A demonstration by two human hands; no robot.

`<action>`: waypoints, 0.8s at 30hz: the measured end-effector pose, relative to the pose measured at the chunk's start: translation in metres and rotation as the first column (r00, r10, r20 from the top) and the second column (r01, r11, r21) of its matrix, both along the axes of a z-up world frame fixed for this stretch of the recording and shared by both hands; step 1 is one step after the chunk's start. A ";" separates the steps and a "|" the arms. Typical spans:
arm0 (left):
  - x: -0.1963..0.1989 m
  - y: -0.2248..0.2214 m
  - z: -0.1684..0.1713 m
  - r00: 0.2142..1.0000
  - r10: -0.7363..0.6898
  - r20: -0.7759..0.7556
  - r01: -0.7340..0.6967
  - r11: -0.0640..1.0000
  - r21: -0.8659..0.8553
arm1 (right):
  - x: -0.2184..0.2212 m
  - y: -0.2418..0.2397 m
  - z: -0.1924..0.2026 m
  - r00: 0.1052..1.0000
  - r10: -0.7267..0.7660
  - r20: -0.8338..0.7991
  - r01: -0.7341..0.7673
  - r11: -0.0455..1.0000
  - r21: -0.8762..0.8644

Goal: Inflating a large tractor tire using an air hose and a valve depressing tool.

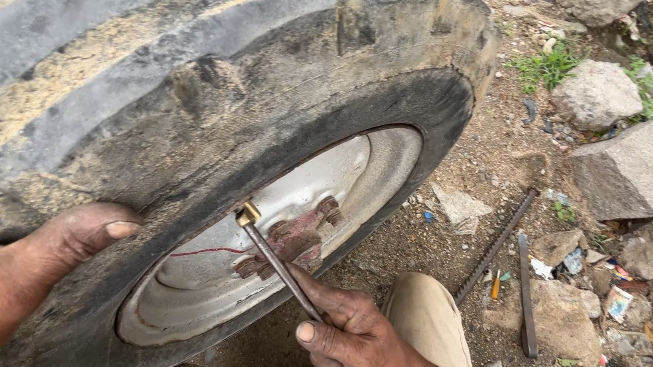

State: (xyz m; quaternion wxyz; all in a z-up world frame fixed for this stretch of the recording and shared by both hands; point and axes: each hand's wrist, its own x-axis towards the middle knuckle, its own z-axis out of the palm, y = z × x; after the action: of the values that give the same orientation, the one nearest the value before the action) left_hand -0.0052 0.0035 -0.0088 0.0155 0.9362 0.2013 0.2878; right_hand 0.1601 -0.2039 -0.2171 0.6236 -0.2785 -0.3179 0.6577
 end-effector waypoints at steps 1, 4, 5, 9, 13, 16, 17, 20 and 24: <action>0.002 -0.004 0.007 1.000 0.010 -0.003 -0.010 1.000 0.006 | 0.000 0.001 0.000 1.000 0.010 -0.003 -0.010 1.000 0.006; 0.007 -0.011 0.022 0.995 -0.069 0.067 0.079 0.982 -0.171 | 0.000 0.001 0.001 1.000 0.006 0.017 -0.006 1.000 -0.023; 0.007 -0.011 0.025 0.999 -0.030 0.013 0.031 0.996 -0.085 | 0.001 0.001 0.002 1.000 0.006 0.020 -0.005 1.000 -0.027; 0.004 -0.011 0.030 0.990 0.092 -0.106 -0.074 0.983 0.165 | 0.000 0.001 0.001 1.000 -0.004 0.018 0.004 1.000 -0.015; 0.005 -0.013 0.032 0.983 0.132 -0.126 -0.113 0.983 0.147 | 0.000 0.002 0.001 1.000 -0.004 0.024 0.004 1.000 -0.010; 0.006 -0.013 0.031 0.986 0.116 -0.119 -0.097 0.983 0.153 | 0.000 0.001 -0.001 0.999 -0.004 0.039 0.004 1.000 -0.010; 0.005 -0.013 0.031 0.986 0.114 -0.118 -0.096 0.984 0.148 | 0.000 0.000 0.000 1.000 -0.008 0.027 0.008 1.000 -0.021; 0.005 -0.013 0.032 0.985 0.121 -0.120 -0.102 0.982 0.157 | -0.001 0.001 -0.002 1.000 -0.010 0.018 0.011 1.000 -0.023; 0.003 -0.010 0.030 0.980 0.149 -0.134 -0.125 0.977 0.176 | 0.000 0.001 -0.005 1.000 -0.004 0.024 0.004 0.999 -0.032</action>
State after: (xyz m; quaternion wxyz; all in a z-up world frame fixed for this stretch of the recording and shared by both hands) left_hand -0.0021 -0.0064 0.0210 -0.0974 0.9367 0.2414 0.2343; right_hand 0.1604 -0.2031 -0.2221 0.6165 -0.2970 -0.3140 0.6581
